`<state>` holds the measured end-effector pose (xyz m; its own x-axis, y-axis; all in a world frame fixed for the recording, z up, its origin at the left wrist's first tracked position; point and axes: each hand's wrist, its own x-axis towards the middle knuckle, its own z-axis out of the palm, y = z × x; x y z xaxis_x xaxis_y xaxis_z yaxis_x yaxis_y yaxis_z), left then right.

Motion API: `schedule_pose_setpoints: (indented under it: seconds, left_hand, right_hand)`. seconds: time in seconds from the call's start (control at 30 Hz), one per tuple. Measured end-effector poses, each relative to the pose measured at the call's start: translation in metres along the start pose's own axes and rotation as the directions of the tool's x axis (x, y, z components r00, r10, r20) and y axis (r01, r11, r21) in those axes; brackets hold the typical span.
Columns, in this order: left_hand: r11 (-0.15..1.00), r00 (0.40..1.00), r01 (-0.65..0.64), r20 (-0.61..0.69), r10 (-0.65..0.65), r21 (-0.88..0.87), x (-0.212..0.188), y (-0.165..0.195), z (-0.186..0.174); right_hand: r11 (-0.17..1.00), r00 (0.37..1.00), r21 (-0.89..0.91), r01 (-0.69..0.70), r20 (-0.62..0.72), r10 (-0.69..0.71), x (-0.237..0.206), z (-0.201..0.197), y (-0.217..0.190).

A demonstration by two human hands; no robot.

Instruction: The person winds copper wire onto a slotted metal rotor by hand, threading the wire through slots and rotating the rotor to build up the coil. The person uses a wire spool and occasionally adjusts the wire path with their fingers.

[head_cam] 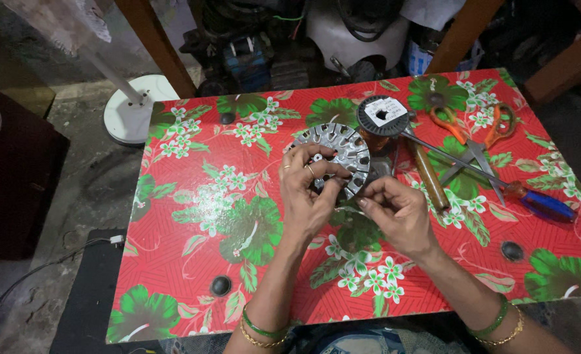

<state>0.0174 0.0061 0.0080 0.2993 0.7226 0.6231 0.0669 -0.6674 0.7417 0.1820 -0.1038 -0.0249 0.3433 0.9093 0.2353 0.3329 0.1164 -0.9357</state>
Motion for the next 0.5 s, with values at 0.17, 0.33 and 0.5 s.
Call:
schedule_pose_setpoints:
  seconds: [0.17,0.33,0.5]
  left_hand:
    - [1.0,1.0,-0.001,-0.017,0.001,-0.012,0.0,0.0,0.001]
    - [1.0,1.0,0.0,-0.023,-0.001,-0.015,0.0,-0.001,0.003]
    - [1.0,1.0,-0.01,-0.025,0.009,-0.026,-0.001,-0.003,0.002]
  right_hand:
    - [1.0,1.0,-0.022,-0.017,0.016,0.017,0.005,0.001,0.006]
    - [0.969,0.997,0.237,-0.064,0.065,0.05,0.013,0.001,0.016]
    - [0.967,0.994,0.234,-0.103,0.07,0.089,0.021,-0.004,0.022]
